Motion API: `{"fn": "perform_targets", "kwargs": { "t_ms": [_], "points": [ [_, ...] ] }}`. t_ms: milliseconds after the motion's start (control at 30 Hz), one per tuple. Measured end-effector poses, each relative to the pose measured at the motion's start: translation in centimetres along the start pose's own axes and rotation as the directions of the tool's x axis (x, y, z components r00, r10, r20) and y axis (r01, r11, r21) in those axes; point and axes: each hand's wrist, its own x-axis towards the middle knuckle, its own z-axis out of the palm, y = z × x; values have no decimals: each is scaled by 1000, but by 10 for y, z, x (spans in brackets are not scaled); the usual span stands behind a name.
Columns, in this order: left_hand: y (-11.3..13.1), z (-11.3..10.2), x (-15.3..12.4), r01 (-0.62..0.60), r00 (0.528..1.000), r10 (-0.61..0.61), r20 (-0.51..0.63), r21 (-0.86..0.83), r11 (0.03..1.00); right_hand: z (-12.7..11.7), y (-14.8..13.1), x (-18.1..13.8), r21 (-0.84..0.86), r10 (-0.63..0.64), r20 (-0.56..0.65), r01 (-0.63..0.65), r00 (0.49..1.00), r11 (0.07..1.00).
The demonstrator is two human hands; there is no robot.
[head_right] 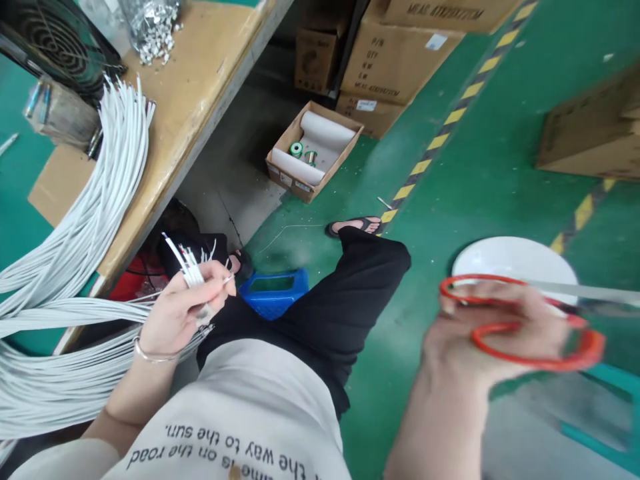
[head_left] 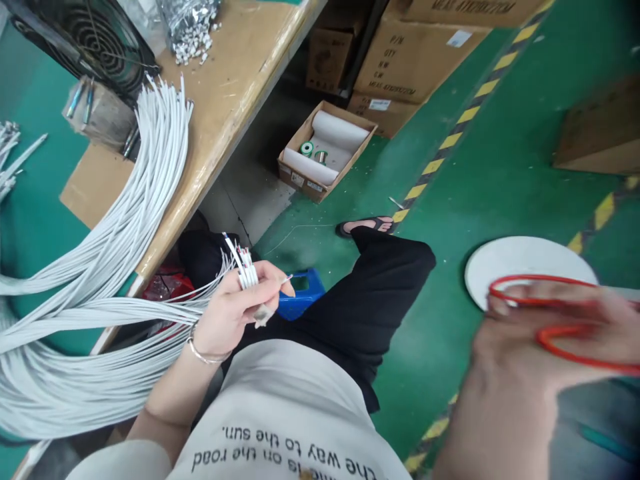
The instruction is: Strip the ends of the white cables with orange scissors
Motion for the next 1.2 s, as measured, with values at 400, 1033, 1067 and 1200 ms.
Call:
{"fn": "perform_targets", "kwargs": {
  "t_ms": [400,1033,1067,1200],
  "points": [
    [-4,5,3,-56,998,56,-1,-51,997,61,0,-87,-230,100,543,33,833,973],
    [-10,11,3,-71,996,73,-43,60,996,87,-44,-109,62,-25,720,-29,693,998],
    [-11,11,3,-69,996,72,-44,80,994,88,-47,-110,68,-17,725,-48,689,997],
    [-12,12,3,-78,996,83,-31,157,985,94,-51,-114,78,22,727,-115,686,990]
  ]
}}
